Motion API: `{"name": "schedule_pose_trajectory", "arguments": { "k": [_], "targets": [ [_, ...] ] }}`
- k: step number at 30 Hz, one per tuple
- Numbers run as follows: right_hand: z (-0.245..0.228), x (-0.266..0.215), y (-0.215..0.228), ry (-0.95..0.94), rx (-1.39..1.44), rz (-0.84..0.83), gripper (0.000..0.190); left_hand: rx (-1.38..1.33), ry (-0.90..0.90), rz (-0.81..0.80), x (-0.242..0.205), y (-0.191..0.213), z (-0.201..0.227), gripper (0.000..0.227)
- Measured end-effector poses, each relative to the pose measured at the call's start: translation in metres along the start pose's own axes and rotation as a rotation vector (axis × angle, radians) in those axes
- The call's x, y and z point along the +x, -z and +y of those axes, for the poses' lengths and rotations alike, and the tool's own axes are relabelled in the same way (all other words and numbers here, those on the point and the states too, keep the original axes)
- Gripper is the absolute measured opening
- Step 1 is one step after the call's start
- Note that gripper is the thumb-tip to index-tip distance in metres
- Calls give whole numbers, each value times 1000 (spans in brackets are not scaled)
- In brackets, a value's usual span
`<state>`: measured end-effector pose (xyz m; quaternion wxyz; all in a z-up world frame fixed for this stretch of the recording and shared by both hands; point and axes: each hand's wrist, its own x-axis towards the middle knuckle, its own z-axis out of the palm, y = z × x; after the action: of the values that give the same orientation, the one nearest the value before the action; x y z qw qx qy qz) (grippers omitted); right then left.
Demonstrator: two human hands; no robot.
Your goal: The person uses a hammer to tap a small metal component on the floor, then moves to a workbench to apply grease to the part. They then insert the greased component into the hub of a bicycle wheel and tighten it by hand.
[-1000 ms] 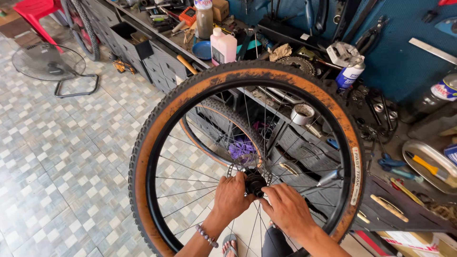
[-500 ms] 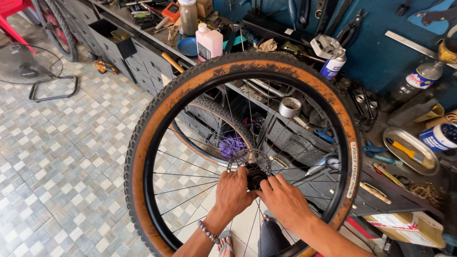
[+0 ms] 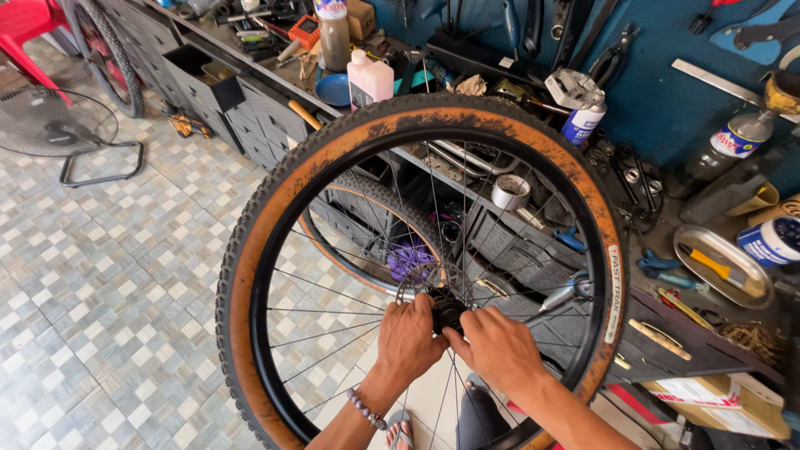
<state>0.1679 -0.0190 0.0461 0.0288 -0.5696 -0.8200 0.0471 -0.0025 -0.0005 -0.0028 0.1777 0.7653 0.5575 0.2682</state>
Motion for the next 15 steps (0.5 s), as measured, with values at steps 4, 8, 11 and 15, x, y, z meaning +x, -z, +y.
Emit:
{"name": "schedule_pose_trajectory", "arguments": {
  "k": [4,8,11,15],
  "targets": [
    [6,0,2,-3,90,273,69,-69,44,-48,0,15,-6,59],
    [6,0,-13,35,217,291,79,-41,116,-94,-5,32,-6,54],
    [-2,5,-37,-219,660,69,80,7,83,-70,-6,48,4,50],
    [-7,14,-66,-223,1147,230,75,55,42,-54,-5,77,24,43]
  ]
}}
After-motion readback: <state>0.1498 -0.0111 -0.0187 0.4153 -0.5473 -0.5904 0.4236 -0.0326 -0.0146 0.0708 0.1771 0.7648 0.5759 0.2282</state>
